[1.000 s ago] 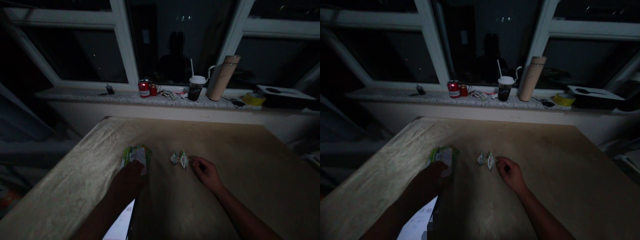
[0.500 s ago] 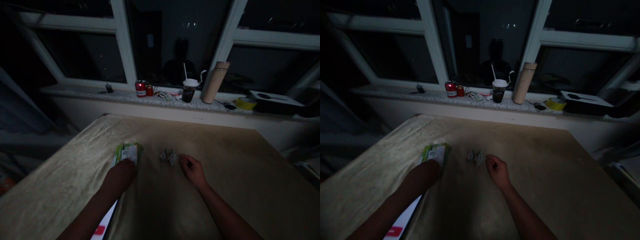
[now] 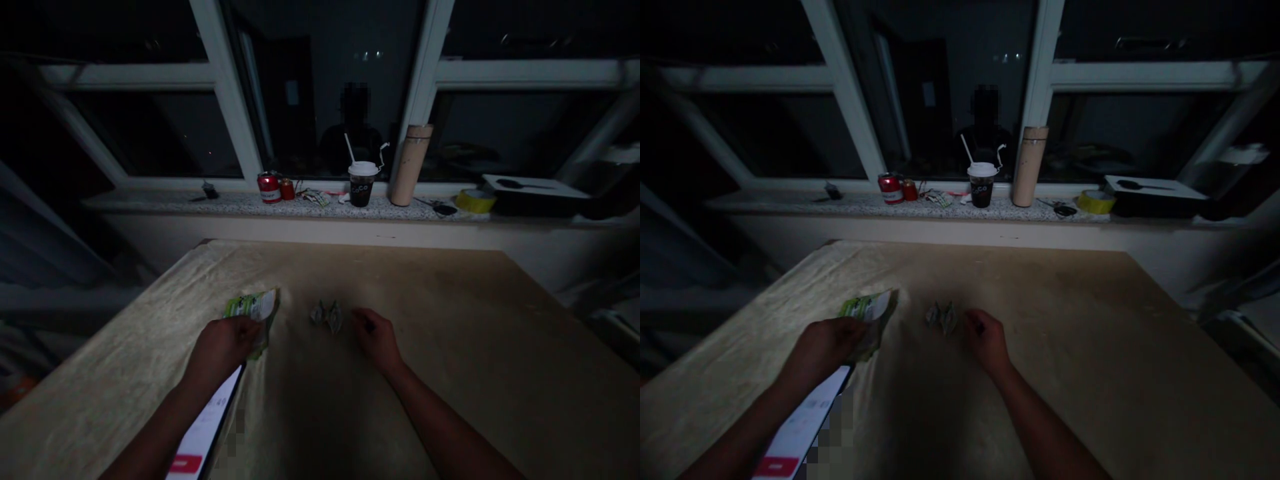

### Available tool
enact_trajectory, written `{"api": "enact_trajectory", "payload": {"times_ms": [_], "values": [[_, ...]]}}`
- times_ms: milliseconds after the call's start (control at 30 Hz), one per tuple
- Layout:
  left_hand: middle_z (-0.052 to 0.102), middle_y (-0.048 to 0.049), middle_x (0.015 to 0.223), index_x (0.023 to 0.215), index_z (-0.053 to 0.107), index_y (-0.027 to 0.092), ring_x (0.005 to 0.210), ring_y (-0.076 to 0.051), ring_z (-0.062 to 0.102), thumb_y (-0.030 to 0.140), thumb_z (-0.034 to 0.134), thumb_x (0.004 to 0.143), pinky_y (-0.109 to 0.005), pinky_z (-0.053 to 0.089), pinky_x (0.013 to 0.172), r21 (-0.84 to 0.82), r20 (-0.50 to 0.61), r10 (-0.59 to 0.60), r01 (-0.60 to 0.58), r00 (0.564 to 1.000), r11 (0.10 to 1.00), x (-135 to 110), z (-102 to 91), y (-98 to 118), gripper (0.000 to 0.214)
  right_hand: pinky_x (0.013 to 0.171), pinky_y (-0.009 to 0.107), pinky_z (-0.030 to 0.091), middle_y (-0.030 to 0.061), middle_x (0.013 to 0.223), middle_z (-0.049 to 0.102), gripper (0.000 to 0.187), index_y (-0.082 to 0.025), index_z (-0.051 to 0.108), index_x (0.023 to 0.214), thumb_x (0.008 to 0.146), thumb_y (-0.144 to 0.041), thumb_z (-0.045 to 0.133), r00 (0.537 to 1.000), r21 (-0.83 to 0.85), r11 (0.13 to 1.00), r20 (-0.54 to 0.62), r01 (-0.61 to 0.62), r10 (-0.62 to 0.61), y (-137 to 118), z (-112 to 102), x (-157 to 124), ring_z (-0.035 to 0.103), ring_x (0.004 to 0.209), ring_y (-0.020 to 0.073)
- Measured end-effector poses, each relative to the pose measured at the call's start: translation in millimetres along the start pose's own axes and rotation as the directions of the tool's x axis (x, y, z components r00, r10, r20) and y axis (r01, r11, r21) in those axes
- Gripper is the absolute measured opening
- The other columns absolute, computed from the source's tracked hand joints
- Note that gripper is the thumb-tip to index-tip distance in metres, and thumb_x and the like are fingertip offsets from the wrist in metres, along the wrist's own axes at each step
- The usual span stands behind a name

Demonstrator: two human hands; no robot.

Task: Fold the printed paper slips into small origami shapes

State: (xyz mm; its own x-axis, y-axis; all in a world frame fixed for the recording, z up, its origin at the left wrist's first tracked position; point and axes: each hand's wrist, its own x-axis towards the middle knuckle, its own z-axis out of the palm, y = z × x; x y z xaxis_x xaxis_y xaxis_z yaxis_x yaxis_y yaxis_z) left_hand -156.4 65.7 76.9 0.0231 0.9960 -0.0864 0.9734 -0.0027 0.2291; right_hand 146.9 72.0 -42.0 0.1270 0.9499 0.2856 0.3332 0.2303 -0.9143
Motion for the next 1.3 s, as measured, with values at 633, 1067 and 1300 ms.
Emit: {"api": "enact_trajectory", "payload": {"times_ms": [633,1067,1300], "values": [[0.074,-0.0023,0.075,0.087,0.076,0.019,0.070,-0.020,0.068,0.042,0.066,0.088,-0.027,0.049,0.062,-0.882,-0.052,0.230,-0.153,0.972,0.445,-24.3,74.9,124.0,0.025,0.066,0.026,0.057,0.0032,0.088,0.080,0.034,-0.025,0.073,0.114,0.088,-0.045,0.080,0.947,0.603,0.752,0.312,-0.265,0.083,-30.4,-21.8,-47.5,0.074,0.072,0.0166],[0.077,-0.0068,0.074,0.084,0.077,0.016,0.066,-0.022,0.071,0.055,0.074,0.081,-0.029,0.057,0.062,-0.973,-0.023,0.207,-0.069,0.978,0.220,-30.4,94.6,118.2,0.039,0.093,0.036,0.057,0.0094,0.122,0.077,0.052,-0.026,0.069,0.129,0.084,-0.045,0.085,0.919,0.702,0.639,0.394,-0.315,0.019,-41.3,-26.9,-57.0,0.074,0.108,0.0248],[0.080,-0.0045,0.084,0.096,0.074,0.018,0.076,-0.021,0.075,0.038,0.082,0.077,-0.027,0.061,0.066,-0.979,-0.005,0.031,-0.011,1.000,0.206,-35.3,105.6,107.2,0.029,0.077,0.025,0.060,0.0033,0.098,0.084,0.024,-0.027,0.076,0.112,0.089,-0.033,0.082,0.946,0.690,0.654,0.295,-0.309,0.136,-43.9,-24.7,-64.6,0.079,0.083,0.0165]]}}
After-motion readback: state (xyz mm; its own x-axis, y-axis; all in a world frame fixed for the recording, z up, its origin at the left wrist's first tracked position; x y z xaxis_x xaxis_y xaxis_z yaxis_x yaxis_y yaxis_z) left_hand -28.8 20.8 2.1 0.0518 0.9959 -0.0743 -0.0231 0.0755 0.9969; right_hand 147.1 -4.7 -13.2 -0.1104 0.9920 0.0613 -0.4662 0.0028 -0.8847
